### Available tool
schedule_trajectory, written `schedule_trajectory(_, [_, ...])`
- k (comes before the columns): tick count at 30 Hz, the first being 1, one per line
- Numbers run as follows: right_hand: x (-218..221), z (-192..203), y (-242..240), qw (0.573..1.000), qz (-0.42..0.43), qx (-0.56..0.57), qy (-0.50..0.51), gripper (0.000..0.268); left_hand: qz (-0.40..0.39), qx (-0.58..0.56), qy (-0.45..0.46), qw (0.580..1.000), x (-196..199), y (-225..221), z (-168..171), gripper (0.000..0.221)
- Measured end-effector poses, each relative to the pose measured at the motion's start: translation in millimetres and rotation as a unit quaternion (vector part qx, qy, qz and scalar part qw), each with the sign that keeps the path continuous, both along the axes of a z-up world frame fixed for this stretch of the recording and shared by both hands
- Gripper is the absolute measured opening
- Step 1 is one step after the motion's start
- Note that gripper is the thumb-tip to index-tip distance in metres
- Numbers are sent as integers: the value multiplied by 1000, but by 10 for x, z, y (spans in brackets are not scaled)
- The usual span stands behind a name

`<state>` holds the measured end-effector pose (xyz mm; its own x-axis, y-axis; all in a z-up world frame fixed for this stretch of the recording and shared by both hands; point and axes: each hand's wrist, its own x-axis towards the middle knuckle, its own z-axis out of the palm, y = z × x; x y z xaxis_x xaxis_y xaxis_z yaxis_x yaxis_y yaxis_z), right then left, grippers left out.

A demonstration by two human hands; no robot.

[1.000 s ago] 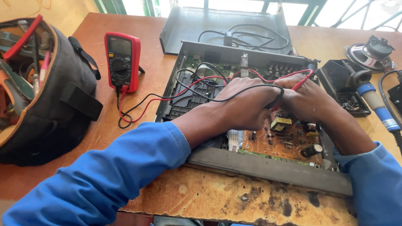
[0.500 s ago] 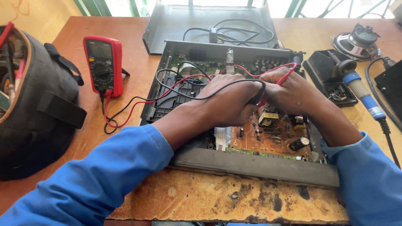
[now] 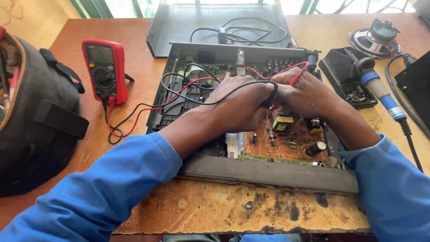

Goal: A person uses a digital multimeter to probe and test various components on a circuit board within an open electronic device on a workbench.

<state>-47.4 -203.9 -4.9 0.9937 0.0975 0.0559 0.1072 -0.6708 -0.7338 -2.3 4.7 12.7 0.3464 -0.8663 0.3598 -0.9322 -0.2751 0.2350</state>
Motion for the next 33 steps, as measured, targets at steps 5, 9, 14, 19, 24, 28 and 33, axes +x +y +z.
schedule_trajectory(5, [-61,75,98,1000,4,-9,-2,31,2,-3,13,1000,25,-11,-22,20])
schedule_trajectory(9, [-43,47,57,1000,6,-8,-12,34,-3,-14,11,1000,27,7,-24,22])
schedule_trajectory(14, [28,78,79,998,9,-68,1,33,5,20,19,1000,1,7,64,21])
schedule_trajectory(19, [126,-203,-193,970,114,-199,-84,16,-2,29,38,999,-7,-12,21,16])
schedule_trajectory(24, [73,-121,-104,975,94,-191,-70,25,-2,34,41,999,-8,-7,26,17])
schedule_trajectory(28, [-9,74,88,995,1,-95,27,30,-1,39,35,999,1,-18,9,19])
schedule_trajectory(33, [-30,102,116,995,-2,-97,25,33,3,32,21,999,30,-39,-45,20])
